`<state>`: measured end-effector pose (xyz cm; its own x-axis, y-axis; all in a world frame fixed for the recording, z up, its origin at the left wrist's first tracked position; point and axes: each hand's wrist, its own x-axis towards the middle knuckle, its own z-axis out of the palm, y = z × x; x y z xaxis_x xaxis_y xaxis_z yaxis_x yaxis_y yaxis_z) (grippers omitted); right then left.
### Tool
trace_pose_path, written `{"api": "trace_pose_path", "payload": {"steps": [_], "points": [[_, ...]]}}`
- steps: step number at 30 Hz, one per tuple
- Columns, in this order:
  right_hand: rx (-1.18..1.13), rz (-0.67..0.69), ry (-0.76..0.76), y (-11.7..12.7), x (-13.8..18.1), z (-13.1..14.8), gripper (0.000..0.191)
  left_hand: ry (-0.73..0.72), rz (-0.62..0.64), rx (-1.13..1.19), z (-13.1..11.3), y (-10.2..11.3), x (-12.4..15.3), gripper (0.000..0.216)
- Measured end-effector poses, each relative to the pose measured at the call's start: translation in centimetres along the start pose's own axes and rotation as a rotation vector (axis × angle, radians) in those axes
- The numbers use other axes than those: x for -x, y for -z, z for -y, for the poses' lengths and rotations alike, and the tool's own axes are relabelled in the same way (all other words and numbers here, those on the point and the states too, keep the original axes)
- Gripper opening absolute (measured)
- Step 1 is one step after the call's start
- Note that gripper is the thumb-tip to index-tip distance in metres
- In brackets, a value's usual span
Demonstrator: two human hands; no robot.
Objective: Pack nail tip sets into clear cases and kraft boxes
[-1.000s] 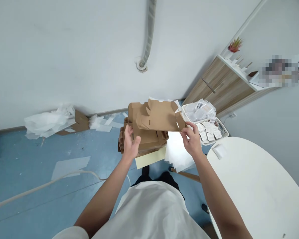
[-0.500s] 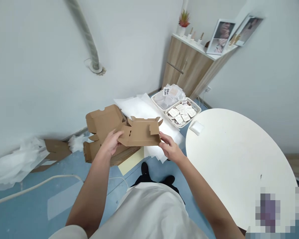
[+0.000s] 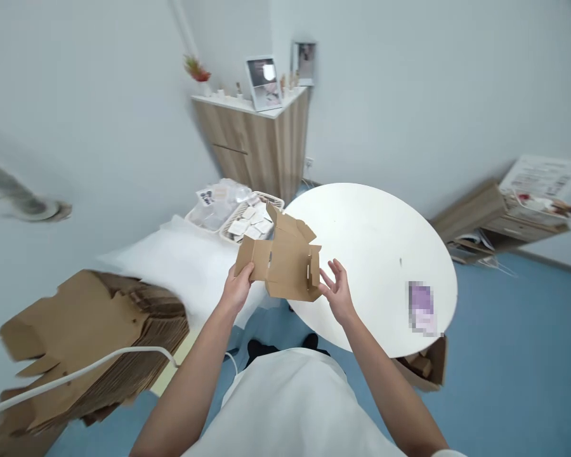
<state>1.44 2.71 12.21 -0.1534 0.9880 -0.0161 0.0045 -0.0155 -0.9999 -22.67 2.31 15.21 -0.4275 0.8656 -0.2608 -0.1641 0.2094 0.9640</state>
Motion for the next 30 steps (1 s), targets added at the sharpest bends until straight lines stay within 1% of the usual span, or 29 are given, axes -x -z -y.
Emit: {"api": "trace_pose_path", "payload": {"steps": [3,6,8,11,13,15,17,19,20,22,25,27,30], "points": [[-0.073,-0.122,-0.224,4.6,0.8,-1.9,0.074,-0.075,0.174,-0.235,1.9,-5.2,0.4,0.036],[-0.075,-0.241,-0.347,8.4,2.0,-3.2,0.079,-0.157,0.378,-0.373,3.5,-9.3,1.2,0.04],[-0.076,-0.313,-0.39,10.1,2.7,-3.7,0.077,-0.181,0.48,-0.4,4.5,-11.3,1.7,0.042],[-0.066,-0.384,-0.444,11.6,3.6,-4.3,0.079,-0.189,0.549,-0.426,5.8,-13.2,2.2,0.042],[0.017,-0.408,-0.464,11.9,4.0,-4.8,0.089,-0.177,0.589,-0.439,6.6,-13.9,2.4,0.042],[0.187,-0.454,-0.47,11.9,4.3,-5.4,0.1,-0.164,0.63,-0.45,7.2,-14.3,2.5,0.042],[0.361,-0.511,-0.47,11.8,4.5,-6.0,0.101,-0.172,0.674,-0.46,7.8,-14.6,2.5,0.043],[0.445,-0.541,-0.466,11.8,4.6,-6.4,0.092,-0.21,0.717,-0.462,8.2,-14.6,2.1,0.045],[0.44,-0.539,-0.463,11.9,4.7,-6.5,0.085,-0.23,0.738,-0.466,8.4,-14.6,1.8,0.046],[0.355,-0.523,-0.467,12.2,4.7,-6.7,0.073,-0.264,0.756,-0.498,8.7,-14.3,0.9,0.049],[0.219,-0.548,-0.483,12.8,4.7,-6.9,0.061,-0.285,0.717,-0.613,9.3,-13.8,-0.7,0.05],[0.203,-0.611,-0.471,13.1,4.7,-7.1,0.053,-0.279,0.685,-0.685,9.9,-13.5,-1.5,0.049],[0.167,-0.672,-0.456,13.4,4.8,-7.4,0.041,-0.25,0.693,-0.752,11.1,-13.4,-2.3,0.047]]}}
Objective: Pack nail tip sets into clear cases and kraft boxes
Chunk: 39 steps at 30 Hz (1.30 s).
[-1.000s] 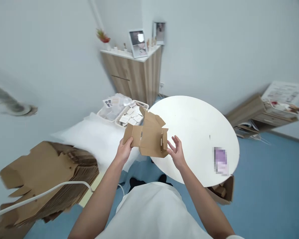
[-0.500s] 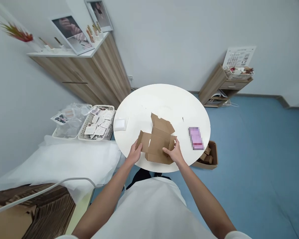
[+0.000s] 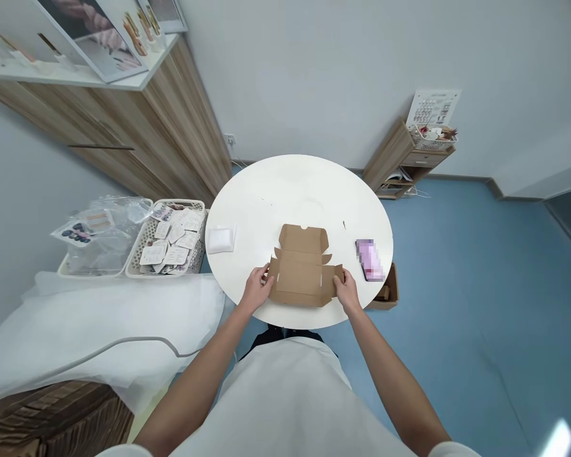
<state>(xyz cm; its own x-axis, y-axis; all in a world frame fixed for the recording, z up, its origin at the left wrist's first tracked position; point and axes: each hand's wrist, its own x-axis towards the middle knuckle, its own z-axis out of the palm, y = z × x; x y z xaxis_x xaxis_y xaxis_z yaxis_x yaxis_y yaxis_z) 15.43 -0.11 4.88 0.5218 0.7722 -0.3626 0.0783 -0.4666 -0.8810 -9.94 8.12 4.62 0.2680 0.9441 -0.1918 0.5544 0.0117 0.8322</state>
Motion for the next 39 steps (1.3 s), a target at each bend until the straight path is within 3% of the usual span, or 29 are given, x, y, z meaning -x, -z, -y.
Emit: {"api": "trace_pose_path", "payload": {"steps": [6,11,14,18,21,24,30,34,39], "points": [[-0.065,-0.035,-0.094,0.2,0.1,-0.7,0.038,0.077,0.078,0.042,1.9,-1.7,-0.7,0.043],[0.057,0.052,-0.106,0.7,-1.0,-1.4,0.043,0.133,0.117,0.088,2.7,-2.5,-1.1,0.039],[0.227,0.019,-0.081,1.3,-1.9,-1.9,0.055,0.13,0.013,-0.071,2.6,-2.6,-0.9,0.045],[0.477,0.019,0.114,2.0,-3.5,-1.6,0.068,-0.087,-0.154,-0.386,0.9,-3.0,0.6,0.061],[0.569,0.1,0.245,2.2,-5.4,-0.5,0.064,-0.284,-0.044,-0.572,-0.7,-3.8,1.9,0.061],[0.539,0.216,0.234,1.9,-7.8,0.5,0.056,-0.385,0.138,-0.67,-1.4,-4.8,2.4,0.052],[0.314,0.392,0.072,0.0,-12.1,0.4,0.043,-0.289,0.258,-0.649,-0.5,-6.7,1.8,0.034],[0.33,0.339,0.049,-1.0,-13.4,0.2,0.038,-0.187,0.285,-0.586,-0.3,-7.1,1.8,0.033],[0.354,0.281,0.082,-1.6,-12.9,0.5,0.031,-0.215,0.353,-0.624,-0.5,-7.1,2.2,0.03]]}}
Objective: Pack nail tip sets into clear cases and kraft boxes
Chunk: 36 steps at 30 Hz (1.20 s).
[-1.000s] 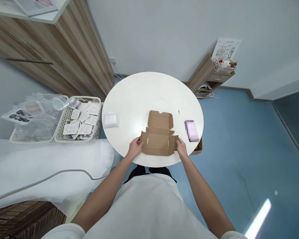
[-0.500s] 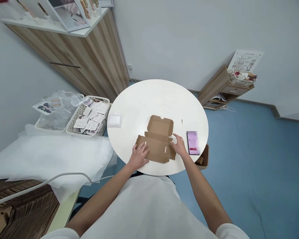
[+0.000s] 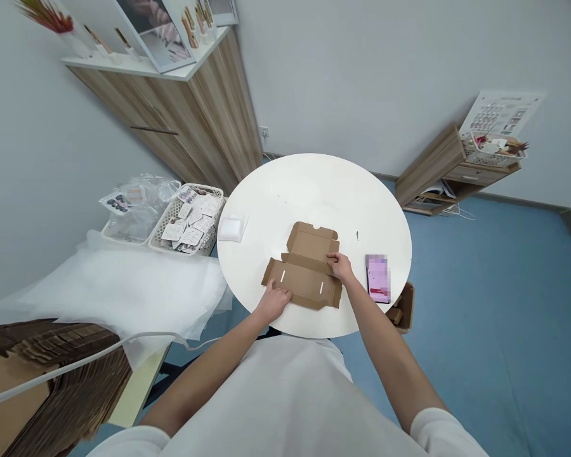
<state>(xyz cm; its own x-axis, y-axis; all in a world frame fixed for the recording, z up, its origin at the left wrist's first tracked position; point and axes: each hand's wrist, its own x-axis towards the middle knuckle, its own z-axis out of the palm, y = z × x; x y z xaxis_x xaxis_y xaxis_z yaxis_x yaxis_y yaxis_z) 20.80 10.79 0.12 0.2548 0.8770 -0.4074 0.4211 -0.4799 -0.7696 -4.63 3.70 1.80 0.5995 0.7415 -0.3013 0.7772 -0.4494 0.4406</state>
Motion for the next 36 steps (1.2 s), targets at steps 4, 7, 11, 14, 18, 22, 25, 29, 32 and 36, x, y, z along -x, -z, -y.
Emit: {"api": "trace_pose_path", "payload": {"steps": [4,7,11,14,18,22,25,29,32,36], "points": [[0.033,-0.008,0.059,-0.5,1.5,0.6,0.029,-0.043,0.025,-0.094,-0.3,0.3,0.2,0.033],[0.054,-0.027,0.096,-0.8,2.8,0.9,0.028,-0.073,-0.055,-0.189,-0.4,1.3,0.0,0.051],[0.111,-0.058,0.144,-1.1,4.1,1.1,0.031,-0.096,-0.116,-0.311,-0.4,3.0,-1.3,0.094],[0.177,-0.073,0.162,-1.1,4.8,1.1,0.031,-0.121,-0.078,-0.355,-0.2,3.8,-2.6,0.114],[0.253,-0.074,0.174,-1.1,5.4,0.9,0.03,-0.117,-0.005,-0.349,0.5,3.9,-3.9,0.123],[0.351,-0.048,0.176,-1.1,5.9,1.0,0.032,-0.13,0.034,-0.34,1.2,3.8,-4.6,0.118],[0.453,-0.11,0.191,-1.2,6.8,1.5,0.037,-0.132,0.044,-0.337,1.4,3.8,-4.9,0.116],[0.737,-0.02,0.425,-1.5,8.3,1.8,0.077,-0.147,0.028,-0.333,1.2,3.8,-4.8,0.116],[0.894,0.194,0.537,-2.3,8.9,1.2,0.108,-0.138,0.02,-0.331,0.9,3.8,-4.5,0.115],[0.983,0.21,0.532,-3.5,8.9,-0.3,0.12,-0.116,0.017,-0.338,0.6,3.9,-3.9,0.113]]}}
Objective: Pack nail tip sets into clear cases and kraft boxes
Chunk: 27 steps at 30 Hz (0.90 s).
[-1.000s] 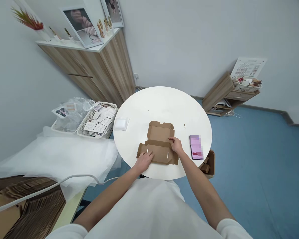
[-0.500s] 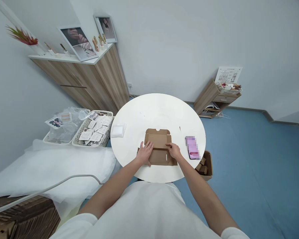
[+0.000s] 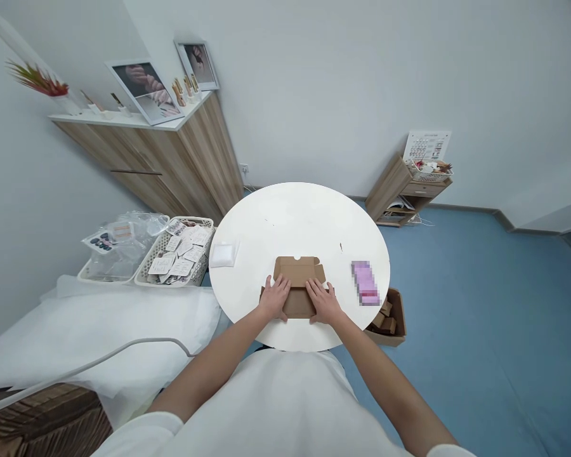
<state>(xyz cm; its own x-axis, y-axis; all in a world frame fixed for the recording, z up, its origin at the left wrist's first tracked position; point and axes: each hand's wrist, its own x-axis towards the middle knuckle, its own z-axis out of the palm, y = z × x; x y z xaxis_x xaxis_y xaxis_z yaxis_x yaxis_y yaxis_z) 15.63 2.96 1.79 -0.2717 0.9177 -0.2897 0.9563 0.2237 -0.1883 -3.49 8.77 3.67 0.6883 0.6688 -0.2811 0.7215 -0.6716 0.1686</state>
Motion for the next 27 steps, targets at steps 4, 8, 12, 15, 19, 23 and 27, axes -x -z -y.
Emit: {"api": "trace_pose_path", "payload": {"steps": [4,8,12,15,19,23,27], "points": [[0.003,-0.011,-0.026,-0.8,-0.3,-0.1,0.121,0.169,-0.132,0.096,0.3,-0.5,1.8,0.114],[-0.045,0.014,-0.019,-0.6,-0.5,-0.1,0.123,0.603,-0.315,0.378,1.6,-2.5,4.9,0.094],[-0.1,0.027,-0.002,-0.6,-0.8,0.1,0.121,0.752,-0.244,0.818,2.5,-4.4,6.9,0.07],[-0.117,0.015,0.025,-0.9,-1.0,0.3,0.121,0.732,-0.253,0.944,2.5,-4.7,7.1,0.053],[-0.163,-0.006,0.042,-1.1,-1.1,0.5,0.123,0.681,-0.334,0.945,2.3,-4.2,6.8,0.036],[-0.24,0.005,0.016,-1.3,-1.2,0.8,0.125,0.67,-0.421,0.987,2.0,-3.7,6.6,0.029],[-0.294,0.031,0.012,-1.3,-1.3,1.3,0.124,0.633,-0.41,1.062,0.9,-3.1,6.2,0.028]]}}
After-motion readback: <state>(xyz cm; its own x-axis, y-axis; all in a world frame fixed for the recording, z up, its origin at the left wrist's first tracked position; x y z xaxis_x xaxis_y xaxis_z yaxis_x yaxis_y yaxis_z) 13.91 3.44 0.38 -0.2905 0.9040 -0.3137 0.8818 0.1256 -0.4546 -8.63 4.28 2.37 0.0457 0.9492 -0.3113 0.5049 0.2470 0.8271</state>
